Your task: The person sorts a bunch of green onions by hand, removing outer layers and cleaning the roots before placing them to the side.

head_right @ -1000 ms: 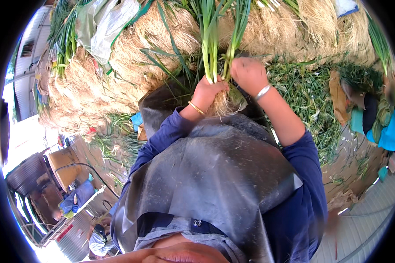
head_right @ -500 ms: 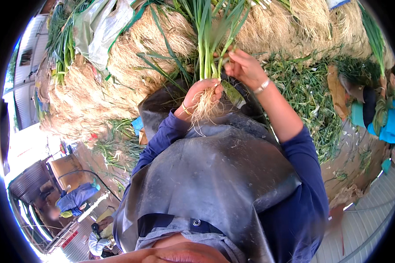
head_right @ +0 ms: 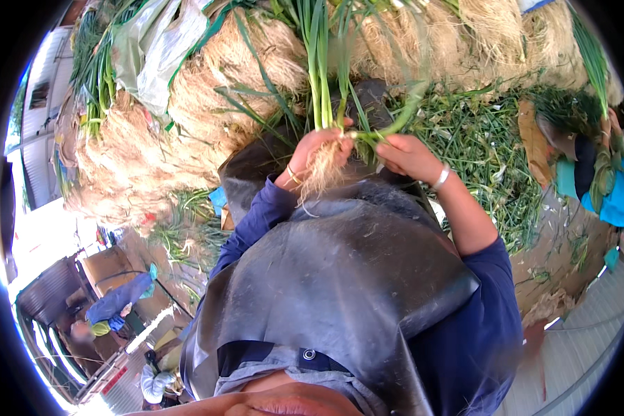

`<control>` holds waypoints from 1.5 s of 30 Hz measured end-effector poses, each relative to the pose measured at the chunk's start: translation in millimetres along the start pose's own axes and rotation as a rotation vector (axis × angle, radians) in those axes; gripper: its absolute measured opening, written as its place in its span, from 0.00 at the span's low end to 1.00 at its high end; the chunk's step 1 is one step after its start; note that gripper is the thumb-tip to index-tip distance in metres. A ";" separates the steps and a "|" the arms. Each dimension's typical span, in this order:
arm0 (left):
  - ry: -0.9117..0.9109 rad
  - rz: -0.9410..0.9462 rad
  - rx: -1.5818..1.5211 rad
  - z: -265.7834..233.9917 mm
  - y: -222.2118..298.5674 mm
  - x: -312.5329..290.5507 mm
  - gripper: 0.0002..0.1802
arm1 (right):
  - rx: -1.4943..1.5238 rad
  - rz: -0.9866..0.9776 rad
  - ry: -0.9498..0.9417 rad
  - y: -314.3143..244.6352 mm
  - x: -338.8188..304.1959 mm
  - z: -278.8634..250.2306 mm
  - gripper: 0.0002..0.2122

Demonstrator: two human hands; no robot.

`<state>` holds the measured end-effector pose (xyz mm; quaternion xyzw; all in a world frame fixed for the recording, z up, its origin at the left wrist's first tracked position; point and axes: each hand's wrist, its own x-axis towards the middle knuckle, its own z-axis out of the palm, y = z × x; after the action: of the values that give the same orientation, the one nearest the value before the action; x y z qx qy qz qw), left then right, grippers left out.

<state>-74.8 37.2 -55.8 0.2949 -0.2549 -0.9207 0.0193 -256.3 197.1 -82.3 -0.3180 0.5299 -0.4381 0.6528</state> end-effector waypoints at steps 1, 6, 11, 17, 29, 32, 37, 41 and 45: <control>0.023 -0.002 0.096 12.5 -4.9 2.8 0.22 | -0.068 0.054 0.028 -1.6 -10.6 -0.9 0.15; 0.027 0.005 0.144 23.8 -13.4 13.8 0.24 | -0.621 -0.313 -0.099 -17.4 0.5 17.5 0.12; -0.052 0.197 -0.337 34.2 29.7 -11.4 0.25 | -0.526 -0.211 -0.566 -61.1 -3.9 7.7 0.12; -0.440 0.377 -0.340 50.5 73.2 -74.7 0.44 | -1.603 0.603 0.055 39.8 -43.3 -156.2 0.11; -0.107 0.275 -0.160 24.0 7.6 13.9 0.08 | -1.586 -0.103 1.098 -161.6 71.5 -166.6 0.10; 0.158 0.343 -0.335 27.4 18.9 21.7 0.09 | -0.972 -0.321 0.863 -123.4 46.5 -60.4 0.07; 0.012 0.124 -0.189 4.4 -5.0 48.3 0.10 | -0.655 -0.232 0.433 -36.2 35.6 15.3 0.14; 0.206 0.175 -0.042 5.0 -10.1 39.9 0.14 | -0.666 -0.340 0.730 -56.2 82.7 -4.4 0.20; 0.312 0.441 0.185 10.6 -17.7 43.2 0.16 | -0.820 -0.230 0.672 -72.0 96.9 -12.5 0.19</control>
<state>-114.3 49.4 -79.9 0.3709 -0.3899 -0.8106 0.2310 -280.0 79.8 -61.9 -0.4450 0.7988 -0.3414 0.2177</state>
